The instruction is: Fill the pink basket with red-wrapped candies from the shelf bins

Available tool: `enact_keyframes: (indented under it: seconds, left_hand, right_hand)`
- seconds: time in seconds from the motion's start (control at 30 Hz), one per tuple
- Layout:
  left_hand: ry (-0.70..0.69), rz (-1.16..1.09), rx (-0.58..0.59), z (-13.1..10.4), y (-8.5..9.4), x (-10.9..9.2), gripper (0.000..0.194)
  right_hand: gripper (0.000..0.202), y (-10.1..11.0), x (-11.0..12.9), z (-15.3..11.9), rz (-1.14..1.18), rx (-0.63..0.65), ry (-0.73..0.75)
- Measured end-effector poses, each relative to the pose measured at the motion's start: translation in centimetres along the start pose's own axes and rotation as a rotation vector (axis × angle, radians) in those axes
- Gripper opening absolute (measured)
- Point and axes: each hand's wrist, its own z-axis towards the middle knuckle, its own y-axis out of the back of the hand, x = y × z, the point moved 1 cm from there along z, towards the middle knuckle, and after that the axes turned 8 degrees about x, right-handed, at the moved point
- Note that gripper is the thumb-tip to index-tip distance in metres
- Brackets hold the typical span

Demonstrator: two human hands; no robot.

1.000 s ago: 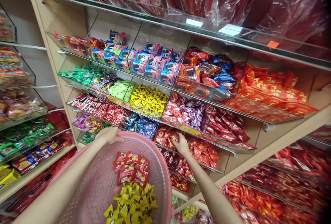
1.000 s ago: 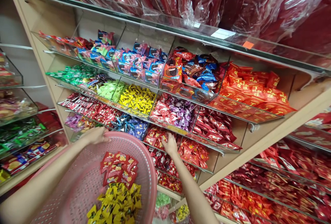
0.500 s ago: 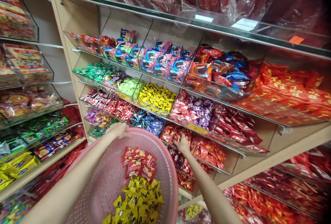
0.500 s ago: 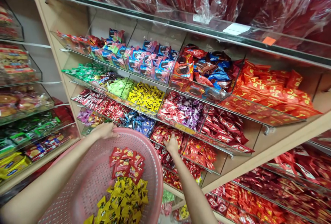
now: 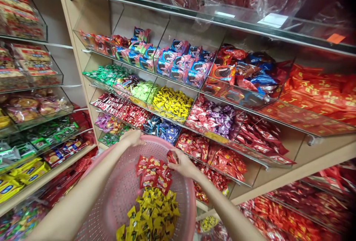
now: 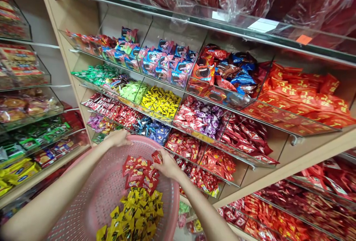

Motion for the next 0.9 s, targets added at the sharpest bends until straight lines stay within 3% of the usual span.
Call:
enact_keyframes:
  seconds: [0.23, 0.33, 0.5, 0.7, 0.9]
  left_hand:
    - [0.003, 0.002, -0.011, -0.4, -0.2, 0.3, 0.047]
    - [0.006, 0.006, -0.01, -0.6, -0.2, 0.6, 0.048]
    - [0.011, -0.007, -0.008, -0.8, -0.2, 0.9, 0.049]
    - [0.018, -0.001, -0.002, -0.9, -0.1, 1.0, 0.047]
    - [0.013, -0.009, -0.009, -0.7, -0.1, 0.8, 0.049]
  right_hand:
    - [0.051, -4.5, -0.2, 1.6, -0.327, 0.075, -0.149]
    - [0.047, -5.4, -0.1, 1.7, -0.403, 0.056, -0.157]
    - [0.047, -5.5, -0.6, 1.3, -0.334, -0.003, -0.114]
    - [0.046, -4.8, -0.3, -1.7, -0.306, -0.121, -0.117]
    - [0.056, -6.7, -0.3, -5.2, -0.366, -0.047, -0.283]
